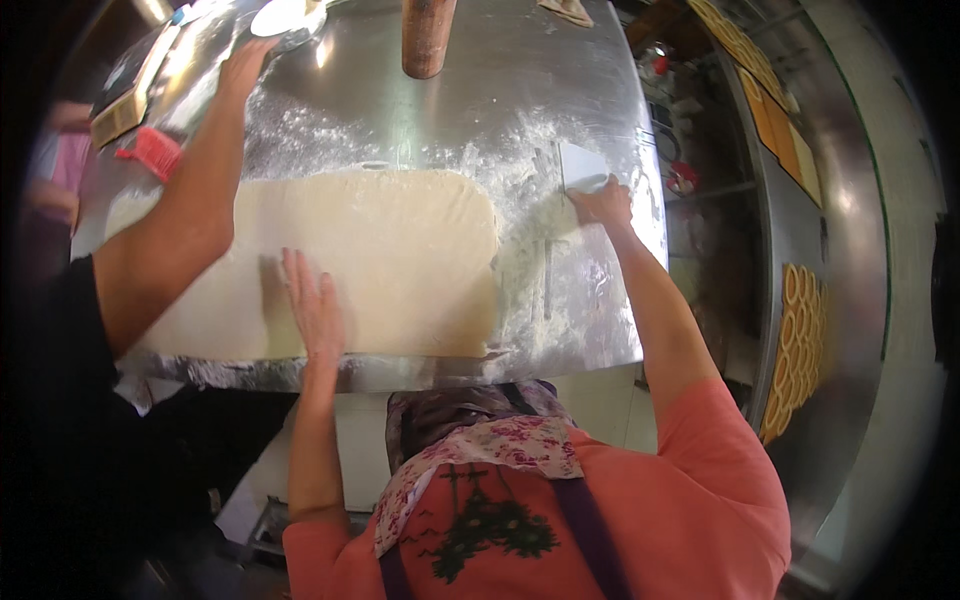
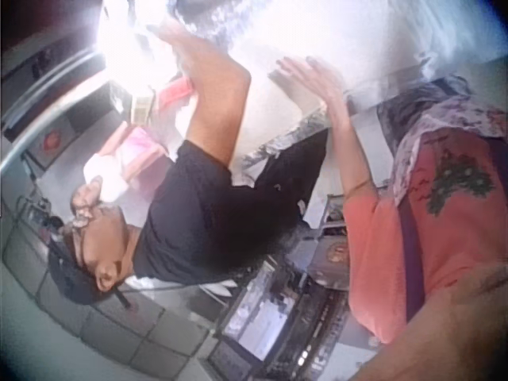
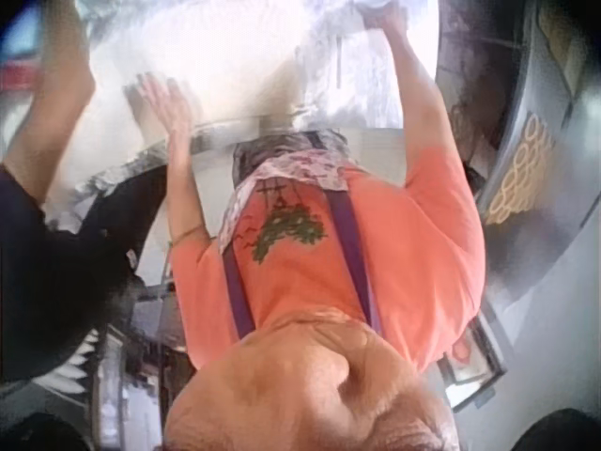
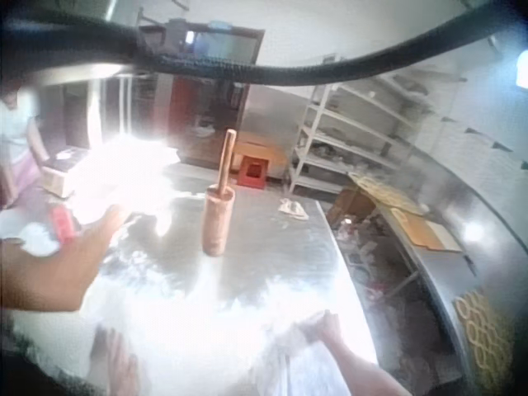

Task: The person rolls out a large sheet of dough using a rolling pin, trims the edges with a scraper, and سپس carries a wooden board containing pre-cut dough strips across the kitchen to a staging area.

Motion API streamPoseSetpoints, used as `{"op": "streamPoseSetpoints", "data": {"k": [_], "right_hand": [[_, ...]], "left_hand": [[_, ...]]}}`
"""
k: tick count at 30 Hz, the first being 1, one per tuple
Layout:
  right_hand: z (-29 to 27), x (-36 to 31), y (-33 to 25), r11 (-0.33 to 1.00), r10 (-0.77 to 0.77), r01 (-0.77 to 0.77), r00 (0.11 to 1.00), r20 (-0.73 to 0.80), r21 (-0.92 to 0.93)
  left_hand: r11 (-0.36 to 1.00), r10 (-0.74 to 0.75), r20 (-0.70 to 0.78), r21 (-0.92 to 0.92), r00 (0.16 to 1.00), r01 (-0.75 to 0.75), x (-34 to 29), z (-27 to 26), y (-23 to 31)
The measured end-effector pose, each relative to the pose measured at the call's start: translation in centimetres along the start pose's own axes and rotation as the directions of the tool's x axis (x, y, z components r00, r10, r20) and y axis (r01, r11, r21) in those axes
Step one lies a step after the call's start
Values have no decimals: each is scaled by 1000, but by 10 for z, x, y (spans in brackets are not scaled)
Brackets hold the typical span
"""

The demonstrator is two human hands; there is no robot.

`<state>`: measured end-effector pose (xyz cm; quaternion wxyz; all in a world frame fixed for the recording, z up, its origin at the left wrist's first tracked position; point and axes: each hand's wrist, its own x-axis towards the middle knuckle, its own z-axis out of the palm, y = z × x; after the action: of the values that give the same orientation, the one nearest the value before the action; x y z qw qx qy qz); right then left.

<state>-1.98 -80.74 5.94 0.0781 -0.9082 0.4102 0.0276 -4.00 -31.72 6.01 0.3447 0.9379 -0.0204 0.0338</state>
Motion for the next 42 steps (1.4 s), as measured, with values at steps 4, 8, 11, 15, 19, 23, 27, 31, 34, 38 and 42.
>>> {"op": "streamPoseSetpoints", "data": {"k": [4, 8, 11, 15, 19, 23, 27, 31, 34, 38, 42], "right_hand": [[5, 33, 1, 990, -15, -11, 983, 183, 140], [4, 75, 23, 881, -297, 220, 946, 128, 418], [-14, 132, 63, 725, -376, 180, 912, 164, 665], [10, 219, 118, 769, -314, 298, 947, -72, 566], [15, 149, 1, 831, -405, 385, 914, -38, 403], [4, 115, -55, 642, -640, 547, 768, -18, 537], [-34, 122, 48, 707, -496, 397, 868, 11, 586], [-30, 78, 152, 720, -368, 354, 924, -103, 597], [42, 53, 150, 851, -264, 373, 913, -312, 371], [-19, 10, 106, 621, -361, 224, 932, 20, 751], [-24, -18, 190, 632, -262, 179, 965, -9, 754]], "left_hand": [[987, -96, -4, -132, 995, 95, -50, 34, 80], [988, -86, -29, -133, 996, 82, -91, 70, 126], [973, -130, -21, -196, 991, 124, -106, 75, 159], [965, -204, -49, -177, 978, 192, -124, 77, 165], [956, -265, -48, -139, 963, 256, -134, 75, 172], [972, -216, -31, -99, 976, 212, -133, 79, 171], [955, -276, -156, -152, 949, 253, -146, 78, 141], [949, -315, -255, -118, 914, 293, -162, 76, 118], [961, -271, -228, -123, 935, 248, -147, 81, 123], [959, -264, -249, -169, 932, 226, -136, 69, 129], [944, -321, -187, -144, 929, 297, -144, 59, 115]]}}
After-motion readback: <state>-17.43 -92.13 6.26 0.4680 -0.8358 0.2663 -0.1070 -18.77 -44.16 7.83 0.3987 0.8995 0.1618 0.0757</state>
